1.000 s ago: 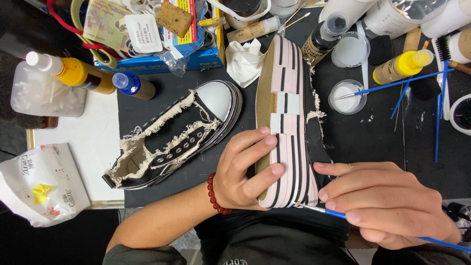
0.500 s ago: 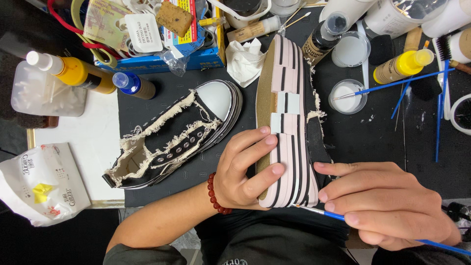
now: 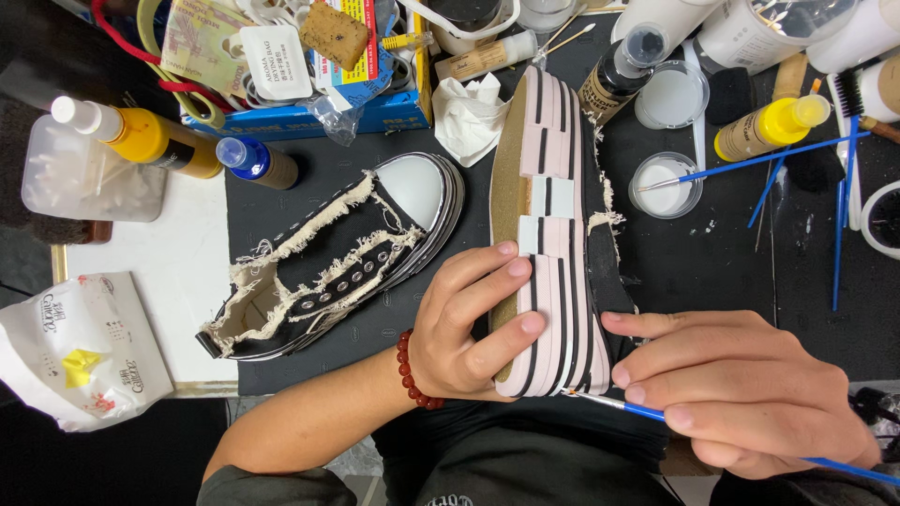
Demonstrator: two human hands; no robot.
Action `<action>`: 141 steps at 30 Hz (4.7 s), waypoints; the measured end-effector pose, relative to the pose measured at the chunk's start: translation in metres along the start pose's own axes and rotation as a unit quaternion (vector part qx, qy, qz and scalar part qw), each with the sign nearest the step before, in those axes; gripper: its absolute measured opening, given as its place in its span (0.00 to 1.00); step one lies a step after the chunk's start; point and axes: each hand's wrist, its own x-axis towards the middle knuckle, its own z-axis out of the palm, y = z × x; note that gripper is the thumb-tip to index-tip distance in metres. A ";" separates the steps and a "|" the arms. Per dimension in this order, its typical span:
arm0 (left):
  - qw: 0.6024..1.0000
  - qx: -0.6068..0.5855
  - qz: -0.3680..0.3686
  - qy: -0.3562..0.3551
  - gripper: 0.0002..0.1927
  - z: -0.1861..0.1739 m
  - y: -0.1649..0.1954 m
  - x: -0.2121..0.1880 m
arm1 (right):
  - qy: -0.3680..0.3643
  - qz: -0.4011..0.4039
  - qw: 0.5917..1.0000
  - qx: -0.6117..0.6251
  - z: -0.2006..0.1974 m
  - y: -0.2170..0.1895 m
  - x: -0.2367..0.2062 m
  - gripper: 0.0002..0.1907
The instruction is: The person paints white stripes onto a black and pink sneaker using a small blue paintbrush. After applying the paint, they use a white hairdryer to dry the painted shoe.
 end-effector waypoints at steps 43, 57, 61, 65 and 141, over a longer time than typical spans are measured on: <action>1.000 0.009 0.002 0.007 0.29 -0.002 -0.001 0.003 | 0.000 -0.033 0.999 0.001 0.000 -0.004 0.017 0.06; 1.000 0.011 0.001 0.005 0.29 0.000 -0.001 0.003 | 0.008 -0.058 0.998 -0.003 0.001 -0.001 0.022 0.06; 1.000 0.008 0.004 0.003 0.29 -0.001 -0.001 0.004 | 0.014 -0.048 0.998 -0.022 0.002 -0.005 0.020 0.06; 1.000 0.012 0.006 0.008 0.28 0.000 -0.001 0.004 | 0.001 -0.030 0.999 -0.023 -0.002 -0.005 0.015 0.07; 0.999 0.045 0.006 0.019 0.30 0.009 0.011 0.000 | 0.229 0.334 0.859 -0.312 -0.042 0.050 -0.027 0.08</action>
